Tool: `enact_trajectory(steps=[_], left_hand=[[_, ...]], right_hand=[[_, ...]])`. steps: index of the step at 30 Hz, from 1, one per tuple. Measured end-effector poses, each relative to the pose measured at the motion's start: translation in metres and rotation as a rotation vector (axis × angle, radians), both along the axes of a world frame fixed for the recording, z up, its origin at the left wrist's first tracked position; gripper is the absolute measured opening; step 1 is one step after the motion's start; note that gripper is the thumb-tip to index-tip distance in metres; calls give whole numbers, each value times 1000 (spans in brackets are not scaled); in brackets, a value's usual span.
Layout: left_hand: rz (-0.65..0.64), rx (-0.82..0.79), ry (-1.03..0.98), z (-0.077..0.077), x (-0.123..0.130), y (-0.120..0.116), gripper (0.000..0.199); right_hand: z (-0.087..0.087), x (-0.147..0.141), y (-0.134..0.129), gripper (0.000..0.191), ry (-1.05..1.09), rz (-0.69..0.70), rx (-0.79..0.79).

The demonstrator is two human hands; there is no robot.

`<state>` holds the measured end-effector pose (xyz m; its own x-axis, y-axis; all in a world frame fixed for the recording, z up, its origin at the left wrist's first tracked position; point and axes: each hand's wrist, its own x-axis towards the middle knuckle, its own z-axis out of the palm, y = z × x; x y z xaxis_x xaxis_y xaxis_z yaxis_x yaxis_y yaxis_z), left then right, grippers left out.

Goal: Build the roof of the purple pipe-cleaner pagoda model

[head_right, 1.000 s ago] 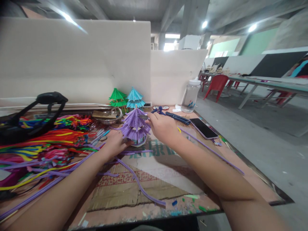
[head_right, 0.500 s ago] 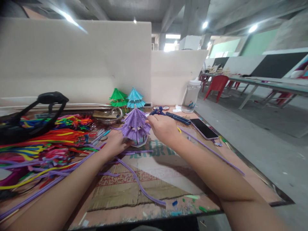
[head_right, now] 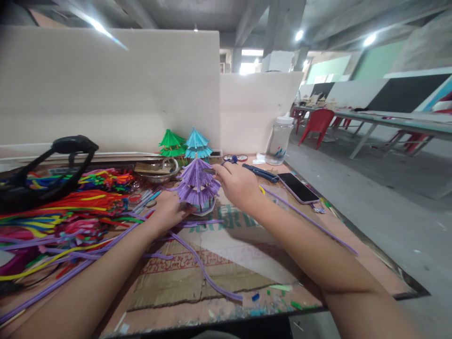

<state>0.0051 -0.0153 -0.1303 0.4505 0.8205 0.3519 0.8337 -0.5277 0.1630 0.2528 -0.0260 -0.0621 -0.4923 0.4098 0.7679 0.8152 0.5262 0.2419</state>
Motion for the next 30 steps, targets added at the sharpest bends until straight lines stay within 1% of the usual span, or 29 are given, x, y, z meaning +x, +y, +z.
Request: enact_trajectory(steps=[4, 11, 20, 24, 30], left_hand=[[-15, 49, 24, 4, 2, -2, 37], [-16, 96, 47, 6, 4, -3, 35], [26, 103, 88, 5, 3, -4, 37], [17, 129, 87, 3, 2, -2, 39], [31, 104, 92, 3, 3, -2, 36]], right_hand=[[-2, 0, 1, 28, -4, -5, 9], [-2, 0, 1, 27, 0, 18, 28], [-3, -1, 0, 27, 5, -10, 4], [-4, 0, 2, 27, -14, -22, 34], [-5, 1, 2, 28, -17, -15, 51]])
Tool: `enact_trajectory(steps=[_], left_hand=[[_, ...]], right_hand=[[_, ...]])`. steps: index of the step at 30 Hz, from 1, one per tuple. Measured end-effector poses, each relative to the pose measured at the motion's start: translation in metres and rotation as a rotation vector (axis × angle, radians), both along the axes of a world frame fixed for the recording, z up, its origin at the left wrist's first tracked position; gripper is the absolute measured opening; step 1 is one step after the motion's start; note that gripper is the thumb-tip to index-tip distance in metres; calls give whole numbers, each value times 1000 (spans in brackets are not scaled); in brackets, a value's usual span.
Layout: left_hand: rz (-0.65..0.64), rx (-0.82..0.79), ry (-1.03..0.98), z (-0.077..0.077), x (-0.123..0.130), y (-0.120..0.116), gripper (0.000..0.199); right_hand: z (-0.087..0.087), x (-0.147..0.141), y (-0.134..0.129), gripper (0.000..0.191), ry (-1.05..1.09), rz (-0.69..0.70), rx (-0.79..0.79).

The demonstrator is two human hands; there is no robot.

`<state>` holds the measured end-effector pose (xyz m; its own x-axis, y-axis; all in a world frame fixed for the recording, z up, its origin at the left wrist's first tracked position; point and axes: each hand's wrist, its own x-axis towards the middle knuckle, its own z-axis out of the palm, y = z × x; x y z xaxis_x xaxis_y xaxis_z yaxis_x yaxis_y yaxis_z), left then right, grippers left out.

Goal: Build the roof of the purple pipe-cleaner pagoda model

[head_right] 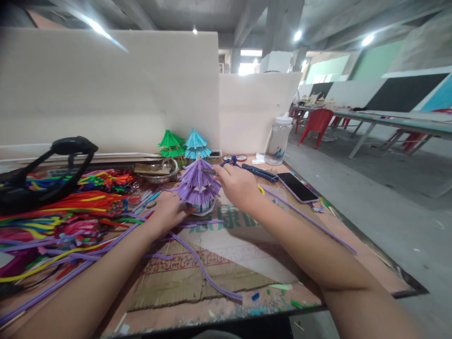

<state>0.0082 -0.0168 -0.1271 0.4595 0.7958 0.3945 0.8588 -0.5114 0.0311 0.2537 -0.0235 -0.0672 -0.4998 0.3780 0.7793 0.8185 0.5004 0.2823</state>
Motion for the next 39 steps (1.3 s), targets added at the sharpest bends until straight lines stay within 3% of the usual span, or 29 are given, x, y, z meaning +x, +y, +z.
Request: enact_trajectory(steps=[12, 25, 39], left_hand=[[-131, -85, -169, -16, -6, 10, 43], [-134, -1, -92, -8, -4, 5, 38], [-143, -21, -97, -17, -7, 10, 38]], right_hand=[[1, 1, -1, 31, 39, 44, -58], [-3, -1, 2, 29, 56, 105, -62], [-4, 2, 5, 29, 71, 109, -87]])
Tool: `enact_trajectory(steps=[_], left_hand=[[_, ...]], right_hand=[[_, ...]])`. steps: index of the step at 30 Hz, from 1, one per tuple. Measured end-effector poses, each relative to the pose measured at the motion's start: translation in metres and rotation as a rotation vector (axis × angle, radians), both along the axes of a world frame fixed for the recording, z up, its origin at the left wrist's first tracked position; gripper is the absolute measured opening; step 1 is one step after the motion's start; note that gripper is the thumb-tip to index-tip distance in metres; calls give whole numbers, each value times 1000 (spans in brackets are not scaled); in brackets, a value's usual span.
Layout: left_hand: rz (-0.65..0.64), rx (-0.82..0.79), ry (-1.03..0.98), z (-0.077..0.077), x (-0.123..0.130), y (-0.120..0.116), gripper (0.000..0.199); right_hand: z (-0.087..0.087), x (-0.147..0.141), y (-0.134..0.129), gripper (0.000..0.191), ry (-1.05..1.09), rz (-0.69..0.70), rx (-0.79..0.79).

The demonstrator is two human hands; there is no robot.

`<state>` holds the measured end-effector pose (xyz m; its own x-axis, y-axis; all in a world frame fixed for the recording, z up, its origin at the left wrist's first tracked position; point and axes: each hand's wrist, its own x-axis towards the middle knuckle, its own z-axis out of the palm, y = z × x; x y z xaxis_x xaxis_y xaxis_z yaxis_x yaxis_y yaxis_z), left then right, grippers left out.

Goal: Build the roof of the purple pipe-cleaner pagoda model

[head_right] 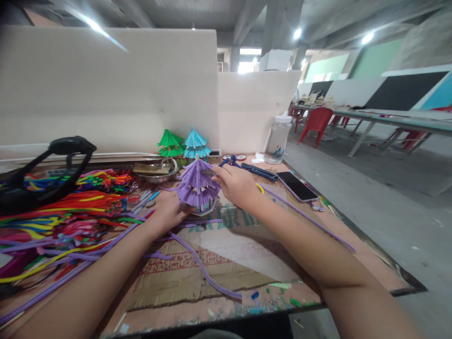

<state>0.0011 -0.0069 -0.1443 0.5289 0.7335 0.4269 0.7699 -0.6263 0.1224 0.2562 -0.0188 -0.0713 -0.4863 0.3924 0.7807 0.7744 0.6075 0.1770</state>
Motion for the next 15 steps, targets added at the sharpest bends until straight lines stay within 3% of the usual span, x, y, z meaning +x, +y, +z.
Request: enact_trajectory(steps=[15], left_hand=[[-12, 4, -15, -3, -1, 2, 38]], right_hand=[[2, 1, -2, 26, 38, 38, -46]])
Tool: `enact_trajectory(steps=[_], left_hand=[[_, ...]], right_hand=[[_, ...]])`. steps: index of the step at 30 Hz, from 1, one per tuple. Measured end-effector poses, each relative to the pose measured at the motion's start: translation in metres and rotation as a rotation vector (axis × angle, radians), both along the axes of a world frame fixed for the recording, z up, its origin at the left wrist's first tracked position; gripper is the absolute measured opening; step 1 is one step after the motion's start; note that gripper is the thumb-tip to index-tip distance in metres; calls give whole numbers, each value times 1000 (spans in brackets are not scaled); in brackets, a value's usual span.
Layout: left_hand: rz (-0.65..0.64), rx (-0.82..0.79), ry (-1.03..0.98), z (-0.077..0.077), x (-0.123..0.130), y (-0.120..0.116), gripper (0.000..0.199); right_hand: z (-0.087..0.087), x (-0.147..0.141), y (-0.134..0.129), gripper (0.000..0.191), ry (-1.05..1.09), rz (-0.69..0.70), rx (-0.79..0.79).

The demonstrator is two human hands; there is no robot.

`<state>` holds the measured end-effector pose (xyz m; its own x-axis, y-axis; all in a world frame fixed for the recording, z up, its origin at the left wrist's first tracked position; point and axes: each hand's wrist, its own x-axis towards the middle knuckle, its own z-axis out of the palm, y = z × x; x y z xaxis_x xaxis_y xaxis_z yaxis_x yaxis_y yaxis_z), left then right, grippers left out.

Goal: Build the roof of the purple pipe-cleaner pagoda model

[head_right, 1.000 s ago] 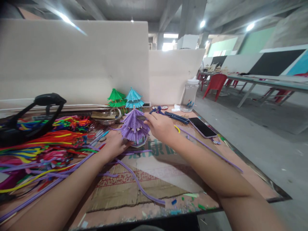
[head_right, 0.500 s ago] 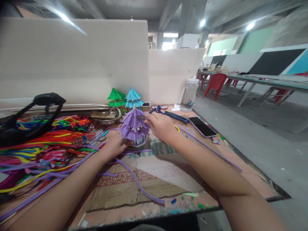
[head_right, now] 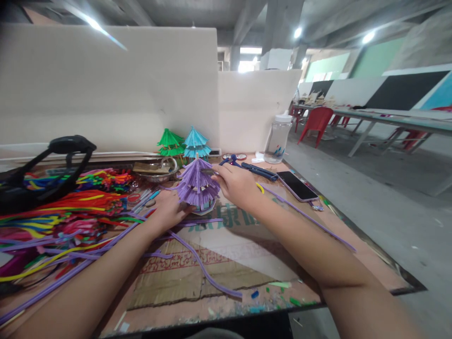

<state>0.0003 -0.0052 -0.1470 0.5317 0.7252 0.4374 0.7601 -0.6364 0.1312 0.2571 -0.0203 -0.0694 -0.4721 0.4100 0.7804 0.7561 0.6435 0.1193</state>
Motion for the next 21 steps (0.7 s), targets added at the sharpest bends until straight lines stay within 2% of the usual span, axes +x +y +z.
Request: enact_trajectory(steps=[14, 21], left_hand=[[-22, -24, -43, 2, 1, -1, 42], [-25, -65, -90, -3, 1, 1, 45]], right_hand=[[0, 0, 0, 28, 10, 1, 12], [0, 2, -1, 28, 5, -19, 6]])
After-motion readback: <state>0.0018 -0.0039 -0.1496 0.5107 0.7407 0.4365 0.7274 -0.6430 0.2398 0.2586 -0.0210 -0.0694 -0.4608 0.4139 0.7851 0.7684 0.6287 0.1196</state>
